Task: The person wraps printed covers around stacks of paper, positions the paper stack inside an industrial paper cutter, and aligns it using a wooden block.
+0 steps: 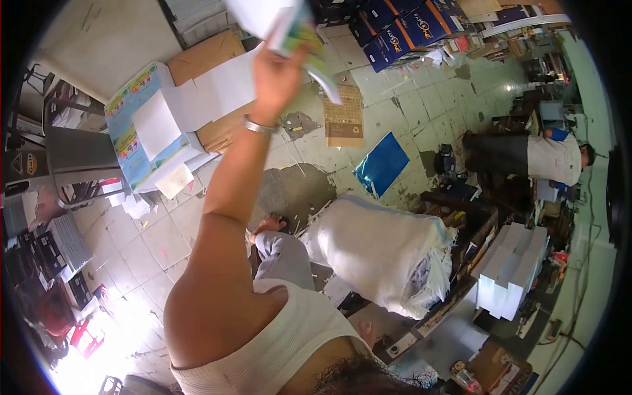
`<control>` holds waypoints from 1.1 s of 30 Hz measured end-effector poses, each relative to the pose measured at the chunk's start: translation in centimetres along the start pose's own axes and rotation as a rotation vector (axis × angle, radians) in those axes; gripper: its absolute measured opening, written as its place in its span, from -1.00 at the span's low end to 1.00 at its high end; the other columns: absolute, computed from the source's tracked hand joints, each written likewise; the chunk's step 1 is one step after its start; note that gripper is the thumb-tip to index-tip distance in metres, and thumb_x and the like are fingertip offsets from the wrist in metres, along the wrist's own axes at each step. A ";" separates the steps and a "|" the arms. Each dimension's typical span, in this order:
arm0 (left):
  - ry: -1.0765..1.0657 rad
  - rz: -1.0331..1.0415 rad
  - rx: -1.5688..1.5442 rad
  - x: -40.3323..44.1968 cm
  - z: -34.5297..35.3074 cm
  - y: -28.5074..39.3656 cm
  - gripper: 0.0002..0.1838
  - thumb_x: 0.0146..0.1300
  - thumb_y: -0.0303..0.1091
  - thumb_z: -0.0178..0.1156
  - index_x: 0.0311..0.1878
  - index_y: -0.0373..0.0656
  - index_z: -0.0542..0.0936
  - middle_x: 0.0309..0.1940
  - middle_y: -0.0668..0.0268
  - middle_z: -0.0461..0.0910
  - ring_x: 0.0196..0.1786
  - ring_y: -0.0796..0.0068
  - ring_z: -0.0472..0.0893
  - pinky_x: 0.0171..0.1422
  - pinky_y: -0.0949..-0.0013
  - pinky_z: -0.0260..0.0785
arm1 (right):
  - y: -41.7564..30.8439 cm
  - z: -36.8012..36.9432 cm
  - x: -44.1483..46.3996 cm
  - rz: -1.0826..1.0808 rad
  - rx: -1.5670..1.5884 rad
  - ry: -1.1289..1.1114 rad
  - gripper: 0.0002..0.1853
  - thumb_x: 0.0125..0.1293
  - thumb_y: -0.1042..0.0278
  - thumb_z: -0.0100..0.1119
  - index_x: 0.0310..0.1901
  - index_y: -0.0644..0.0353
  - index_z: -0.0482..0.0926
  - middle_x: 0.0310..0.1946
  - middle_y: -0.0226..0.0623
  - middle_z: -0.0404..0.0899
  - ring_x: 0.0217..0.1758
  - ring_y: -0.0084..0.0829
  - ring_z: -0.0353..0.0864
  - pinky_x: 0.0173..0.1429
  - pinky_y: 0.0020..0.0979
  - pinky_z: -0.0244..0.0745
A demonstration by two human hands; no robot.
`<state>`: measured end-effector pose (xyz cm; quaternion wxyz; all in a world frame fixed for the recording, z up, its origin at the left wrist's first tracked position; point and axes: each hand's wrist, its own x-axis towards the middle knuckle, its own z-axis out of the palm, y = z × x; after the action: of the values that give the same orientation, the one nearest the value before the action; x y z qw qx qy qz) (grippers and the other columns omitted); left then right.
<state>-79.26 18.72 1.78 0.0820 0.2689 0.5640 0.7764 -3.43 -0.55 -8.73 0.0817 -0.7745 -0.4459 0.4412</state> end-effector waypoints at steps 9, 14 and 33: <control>-0.710 -0.367 -1.100 -14.7 12.9 15.4 -0.33 0.31 -0.57 0.33 0.49 -0.22 0.40 0.07 0.33 0.68 -0.02 0.59 0.65 0.01 0.38 0.59 | -11.5 1.3 -2.2 -0.193 0.801 -0.128 0.00 0.33 -0.65 -0.13 0.63 -0.14 0.10 0.55 -0.11 0.24 0.40 -0.01 0.47 0.46 -0.01 0.29; -1.054 -0.915 -1.511 -25.9 18.4 19.7 -0.57 0.28 -0.46 0.34 0.22 -0.22 0.58 -0.05 0.22 0.73 0.00 0.34 0.74 0.08 0.28 0.62 | -13.1 -4.1 -8.7 -0.692 1.276 -0.367 0.24 0.28 -0.71 -0.23 0.60 0.36 -0.03 0.60 0.14 0.05 0.62 0.16 0.11 0.65 0.16 0.03; -2.080 -0.841 -0.664 -62.4 29.7 30.9 -0.64 0.24 -0.50 0.32 0.11 -0.35 0.63 0.01 0.14 0.74 0.01 0.33 0.75 0.21 0.25 0.58 | 22.1 -8.1 -34.8 -1.163 2.056 1.261 0.22 0.25 -0.53 0.14 0.59 0.39 -0.02 0.65 0.08 -0.07 0.69 0.07 -0.09 0.70 0.20 -0.27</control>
<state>-6.13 5.75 16.43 0.8207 0.5324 0.0392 0.2034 8.89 -37.96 5.91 0.9884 -0.1306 -0.0627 0.0452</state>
